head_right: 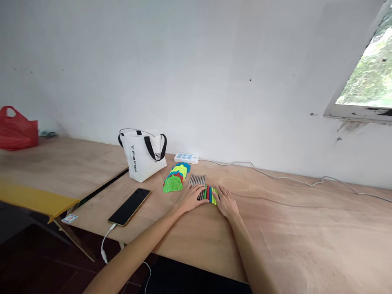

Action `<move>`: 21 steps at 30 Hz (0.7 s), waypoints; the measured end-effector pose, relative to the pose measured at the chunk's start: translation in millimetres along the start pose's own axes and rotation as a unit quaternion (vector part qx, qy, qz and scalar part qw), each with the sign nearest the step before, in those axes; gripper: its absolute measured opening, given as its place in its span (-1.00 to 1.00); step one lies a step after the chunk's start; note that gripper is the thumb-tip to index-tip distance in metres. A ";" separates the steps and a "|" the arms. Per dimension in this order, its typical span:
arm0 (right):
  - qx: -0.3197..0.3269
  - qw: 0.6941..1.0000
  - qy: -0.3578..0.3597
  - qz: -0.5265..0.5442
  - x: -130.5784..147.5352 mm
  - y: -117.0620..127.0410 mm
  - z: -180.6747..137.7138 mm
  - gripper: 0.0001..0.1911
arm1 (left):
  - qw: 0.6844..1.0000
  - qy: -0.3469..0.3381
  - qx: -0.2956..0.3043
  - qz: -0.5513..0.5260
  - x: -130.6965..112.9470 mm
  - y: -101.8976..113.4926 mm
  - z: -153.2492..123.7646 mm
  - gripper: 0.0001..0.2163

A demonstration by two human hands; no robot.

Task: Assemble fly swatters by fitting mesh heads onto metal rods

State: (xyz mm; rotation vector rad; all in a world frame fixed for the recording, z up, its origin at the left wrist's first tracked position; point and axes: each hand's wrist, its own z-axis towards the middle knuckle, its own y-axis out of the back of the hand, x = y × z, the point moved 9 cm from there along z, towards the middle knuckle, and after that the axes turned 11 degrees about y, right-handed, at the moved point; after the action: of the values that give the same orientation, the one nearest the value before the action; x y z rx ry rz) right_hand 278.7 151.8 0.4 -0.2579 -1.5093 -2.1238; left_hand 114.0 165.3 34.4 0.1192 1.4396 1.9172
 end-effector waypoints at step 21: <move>-0.219 0.911 -0.139 0.320 -60.6 32.5 -26.3 -0.17 | 0.958 0.148 0.005 -0.246 9.7 82.1 -59.5 -0.72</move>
State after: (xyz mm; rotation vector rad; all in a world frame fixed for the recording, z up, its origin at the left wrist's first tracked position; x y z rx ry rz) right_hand 350.4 137.7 -8.8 -1.0957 -0.8674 -1.8820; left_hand 38.7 114.3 80.2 -0.4990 1.4966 1.5555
